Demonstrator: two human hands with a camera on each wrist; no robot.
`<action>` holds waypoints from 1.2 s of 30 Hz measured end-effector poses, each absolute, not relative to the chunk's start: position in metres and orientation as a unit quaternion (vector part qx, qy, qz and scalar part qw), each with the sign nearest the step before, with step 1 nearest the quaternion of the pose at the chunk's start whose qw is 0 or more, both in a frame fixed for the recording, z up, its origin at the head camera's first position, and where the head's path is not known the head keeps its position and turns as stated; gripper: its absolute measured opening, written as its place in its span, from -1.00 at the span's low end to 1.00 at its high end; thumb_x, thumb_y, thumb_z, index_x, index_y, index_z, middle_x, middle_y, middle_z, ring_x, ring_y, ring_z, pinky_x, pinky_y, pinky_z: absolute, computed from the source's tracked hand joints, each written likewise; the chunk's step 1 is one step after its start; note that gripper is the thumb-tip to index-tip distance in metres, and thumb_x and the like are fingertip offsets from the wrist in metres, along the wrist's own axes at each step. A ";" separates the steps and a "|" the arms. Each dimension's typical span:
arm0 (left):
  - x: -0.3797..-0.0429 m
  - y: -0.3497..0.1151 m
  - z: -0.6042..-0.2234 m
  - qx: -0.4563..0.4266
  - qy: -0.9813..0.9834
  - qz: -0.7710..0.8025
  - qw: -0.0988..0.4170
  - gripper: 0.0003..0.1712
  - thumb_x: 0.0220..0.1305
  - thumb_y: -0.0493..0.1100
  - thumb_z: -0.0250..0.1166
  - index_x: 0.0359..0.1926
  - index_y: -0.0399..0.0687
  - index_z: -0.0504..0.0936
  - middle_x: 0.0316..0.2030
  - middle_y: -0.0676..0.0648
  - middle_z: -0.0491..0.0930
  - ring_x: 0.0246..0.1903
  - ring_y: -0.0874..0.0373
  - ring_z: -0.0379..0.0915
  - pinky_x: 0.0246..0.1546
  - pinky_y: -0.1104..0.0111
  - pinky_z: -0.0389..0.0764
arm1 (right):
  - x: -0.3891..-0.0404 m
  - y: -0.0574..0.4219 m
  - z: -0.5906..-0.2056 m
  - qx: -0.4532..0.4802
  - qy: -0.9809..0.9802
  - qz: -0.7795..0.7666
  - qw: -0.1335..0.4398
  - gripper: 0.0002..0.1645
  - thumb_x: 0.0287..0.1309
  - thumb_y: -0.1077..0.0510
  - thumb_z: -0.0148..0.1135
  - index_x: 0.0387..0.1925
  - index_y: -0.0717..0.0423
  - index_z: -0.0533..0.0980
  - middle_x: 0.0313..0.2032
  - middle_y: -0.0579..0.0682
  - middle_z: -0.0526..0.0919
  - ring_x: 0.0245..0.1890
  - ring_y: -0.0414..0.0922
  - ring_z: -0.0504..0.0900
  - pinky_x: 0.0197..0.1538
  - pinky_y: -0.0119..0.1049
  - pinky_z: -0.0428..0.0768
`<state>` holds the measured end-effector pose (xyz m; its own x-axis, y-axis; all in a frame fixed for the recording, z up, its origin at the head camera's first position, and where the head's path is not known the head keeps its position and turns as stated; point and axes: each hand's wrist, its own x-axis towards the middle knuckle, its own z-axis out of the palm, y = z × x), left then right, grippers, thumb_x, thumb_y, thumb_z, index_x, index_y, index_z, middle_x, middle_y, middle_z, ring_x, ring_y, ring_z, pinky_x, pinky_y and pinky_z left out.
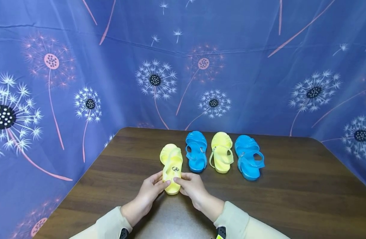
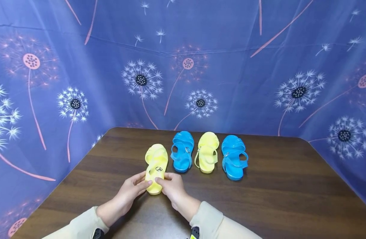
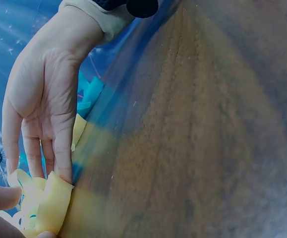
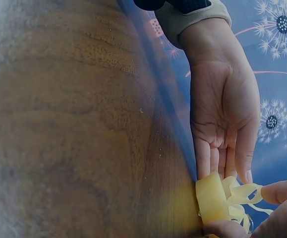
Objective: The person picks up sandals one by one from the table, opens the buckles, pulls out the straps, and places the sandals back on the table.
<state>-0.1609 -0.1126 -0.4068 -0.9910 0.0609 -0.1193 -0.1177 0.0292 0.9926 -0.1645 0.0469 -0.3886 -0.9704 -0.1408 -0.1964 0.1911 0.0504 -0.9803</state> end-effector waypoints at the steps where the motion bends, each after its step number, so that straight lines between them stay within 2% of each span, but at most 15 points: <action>1: -0.162 -0.113 -0.407 -0.021 0.715 0.696 0.063 -0.29 0.28 -0.26 0.27 0.34 -0.50 0.22 0.25 -0.46 0.35 0.24 -0.18 0.38 0.14 0.22 0.55 | -0.165 0.047 -0.389 0.017 0.715 -0.689 0.120 -0.42 0.26 0.18 0.23 0.19 0.49 0.38 0.12 0.37 0.52 0.10 0.09 0.59 0.11 0.02 0.58; 12: -0.170 -0.109 -0.408 -0.014 0.710 0.701 0.058 -0.29 0.28 -0.28 0.26 0.34 -0.52 0.20 0.25 -0.48 0.34 0.25 -0.20 0.36 0.15 0.24 0.54 | -0.172 0.046 -0.391 0.017 0.712 -0.692 0.113 -0.45 0.27 0.18 0.21 0.17 0.49 0.39 0.10 0.35 0.54 0.08 0.08 0.60 0.11 0.03 0.57; 24: -0.178 -0.112 -0.409 -0.018 0.712 0.700 0.052 -0.30 0.29 -0.28 0.26 0.34 -0.50 0.20 0.26 -0.47 0.34 0.25 -0.18 0.37 0.14 0.25 0.55 | -0.180 0.041 -0.391 0.026 0.714 -0.691 0.115 -0.43 0.29 0.18 0.19 0.21 0.48 0.36 0.15 0.38 0.49 0.15 0.15 0.54 0.13 0.06 0.55; 36: -0.184 -0.114 -0.411 -0.019 0.712 0.700 0.050 -0.29 0.29 -0.30 0.24 0.35 -0.52 0.17 0.27 -0.48 0.31 0.26 -0.20 0.35 0.18 0.19 0.52 | -0.185 0.037 -0.392 0.031 0.721 -0.683 0.112 -0.43 0.30 0.17 0.18 0.21 0.48 0.36 0.16 0.37 0.48 0.17 0.15 0.52 0.14 0.07 0.54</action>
